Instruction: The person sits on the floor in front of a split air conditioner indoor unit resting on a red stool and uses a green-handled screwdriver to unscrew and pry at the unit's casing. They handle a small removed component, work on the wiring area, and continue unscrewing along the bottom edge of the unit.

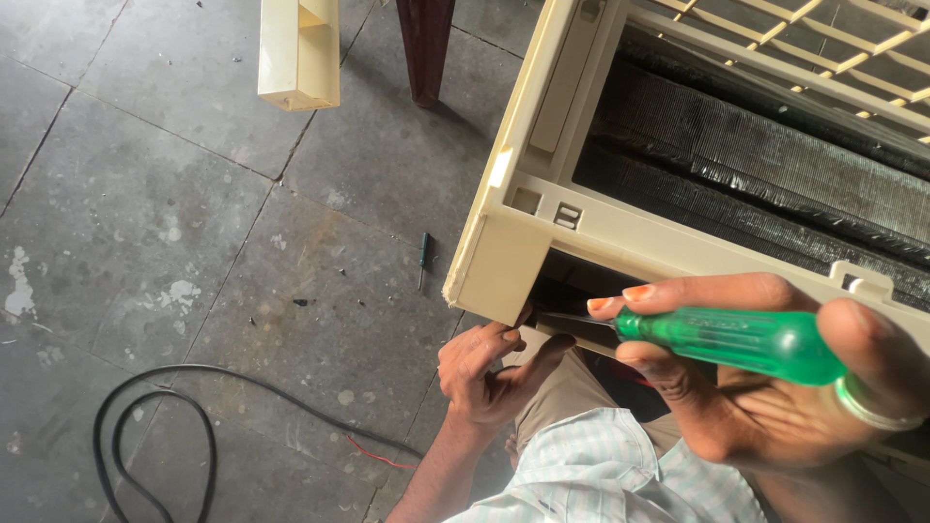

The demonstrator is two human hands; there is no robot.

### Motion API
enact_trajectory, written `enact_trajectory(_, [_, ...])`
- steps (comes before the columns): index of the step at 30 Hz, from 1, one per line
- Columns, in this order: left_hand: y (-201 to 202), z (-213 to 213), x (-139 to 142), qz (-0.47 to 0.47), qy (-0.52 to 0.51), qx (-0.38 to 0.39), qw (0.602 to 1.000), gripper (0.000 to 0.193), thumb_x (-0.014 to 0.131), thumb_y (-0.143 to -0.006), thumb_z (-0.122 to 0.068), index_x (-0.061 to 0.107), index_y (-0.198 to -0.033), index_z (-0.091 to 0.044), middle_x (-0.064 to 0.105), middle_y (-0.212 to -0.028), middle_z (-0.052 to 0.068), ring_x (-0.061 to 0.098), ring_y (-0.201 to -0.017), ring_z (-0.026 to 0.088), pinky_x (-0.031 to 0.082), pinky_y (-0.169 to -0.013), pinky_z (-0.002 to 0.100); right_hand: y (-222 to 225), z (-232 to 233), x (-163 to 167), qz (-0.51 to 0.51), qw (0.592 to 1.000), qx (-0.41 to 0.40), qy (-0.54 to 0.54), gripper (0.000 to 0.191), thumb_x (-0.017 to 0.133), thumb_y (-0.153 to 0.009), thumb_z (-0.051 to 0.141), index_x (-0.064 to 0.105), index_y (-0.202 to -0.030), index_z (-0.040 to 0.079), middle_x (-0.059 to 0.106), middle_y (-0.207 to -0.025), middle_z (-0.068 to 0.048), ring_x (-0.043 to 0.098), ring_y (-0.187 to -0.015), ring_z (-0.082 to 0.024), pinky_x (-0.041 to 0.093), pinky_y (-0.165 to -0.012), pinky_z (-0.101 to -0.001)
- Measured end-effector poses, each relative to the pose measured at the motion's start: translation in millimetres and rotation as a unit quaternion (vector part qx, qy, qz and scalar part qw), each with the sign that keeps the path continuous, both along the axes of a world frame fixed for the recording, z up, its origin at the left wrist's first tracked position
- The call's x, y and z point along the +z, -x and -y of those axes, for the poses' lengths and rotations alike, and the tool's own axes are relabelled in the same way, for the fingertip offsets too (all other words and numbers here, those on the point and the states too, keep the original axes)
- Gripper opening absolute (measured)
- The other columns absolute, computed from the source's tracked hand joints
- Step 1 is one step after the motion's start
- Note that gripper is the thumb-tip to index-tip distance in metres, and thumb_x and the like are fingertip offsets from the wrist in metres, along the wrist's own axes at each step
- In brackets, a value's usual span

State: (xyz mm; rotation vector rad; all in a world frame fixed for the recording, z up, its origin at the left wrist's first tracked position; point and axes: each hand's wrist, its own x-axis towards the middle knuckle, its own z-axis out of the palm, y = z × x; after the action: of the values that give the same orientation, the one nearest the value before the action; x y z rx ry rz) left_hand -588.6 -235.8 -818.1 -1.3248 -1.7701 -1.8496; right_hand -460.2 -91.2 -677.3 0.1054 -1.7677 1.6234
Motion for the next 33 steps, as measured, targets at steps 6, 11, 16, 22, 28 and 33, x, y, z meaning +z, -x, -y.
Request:
enact_trajectory(6, [-2.1,-1.6,-0.3,0.011,-0.015,-0.002,1.0,0.063,0.097,-0.079,-0.019,0.05,-0.118,-0.005,0.075,-0.114,0.018,0.073,-0.071,0.015,0.058,-0.06,0.025,13.9,7.8,5.0,0.016,0.99,-0.058,-0.131,0.07,0.066,-0.099,-0.005,0.041,-0.157,0.026,0.061,-0.124,-0.031,0.075,-0.113,-0.034,0.068,-0.097,-0.0463])
enact_trajectory(11, [-8.3,-0.6,3.3,0.039,-0.032,-0.007,0.999,0.059,0.094,-0.08,-0.007,0.054,-0.123,-0.002,0.073,-0.12,0.022,0.073,-0.071,0.015,0.058,-0.059,0.024,14.3,8.3,19.5,0.049,0.975,-0.058,-0.207,0.077,0.076,-0.098,-0.002,0.039,-0.157,0.031,0.066,-0.129,-0.019,0.074,-0.121,-0.024,0.066,-0.104,-0.0386])
enact_trajectory(16, [-21.2,-3.2,26.2,0.087,-0.037,0.038,0.995,0.056,0.094,-0.077,-0.003,0.059,-0.121,-0.002,0.075,-0.12,0.016,0.068,-0.065,0.009,0.043,-0.048,0.022,11.8,3.0,34.8,0.046,0.976,0.012,-0.212,0.057,0.054,-0.111,-0.007,0.032,-0.157,0.019,0.048,-0.156,-0.021,0.058,-0.139,-0.029,0.055,-0.119,-0.0403])
enact_trajectory(22, [-47.2,6.6,83.1,0.116,-0.031,0.054,0.991,0.046,0.087,-0.087,-0.006,0.065,-0.127,-0.005,0.074,-0.117,0.012,0.066,-0.07,0.012,0.05,-0.053,0.023,8.2,13.8,57.3,0.064,0.964,-0.009,-0.26,0.048,0.06,-0.112,-0.005,0.042,-0.152,0.014,0.068,-0.137,-0.013,0.073,-0.12,-0.021,0.063,-0.104,-0.0325])
enact_trajectory(28, [-66.6,24.4,146.8,0.098,0.082,0.071,0.989,0.032,0.074,-0.096,-0.013,0.068,-0.126,-0.004,0.075,-0.104,0.012,0.063,-0.058,0.015,0.052,-0.056,0.03,2.9,30.6,74.2,0.046,0.936,-0.078,-0.339,0.046,0.075,-0.101,0.0,0.052,-0.139,0.01,0.07,-0.132,-0.013,0.076,-0.102,-0.018,0.067,-0.084,-0.0311])
enact_trajectory(33, [-70.6,31.0,184.8,0.068,0.122,0.084,0.987,0.019,0.063,-0.103,-0.015,0.07,-0.118,-0.005,0.073,-0.092,0.015,0.068,-0.068,0.03,0.055,-0.064,0.041,3.2,37.9,90.9,-0.022,0.916,-0.082,-0.393,0.038,0.071,-0.104,0.002,0.046,-0.133,0.005,0.061,-0.141,-0.019,0.067,-0.126,-0.03,0.062,-0.096,-0.0369])
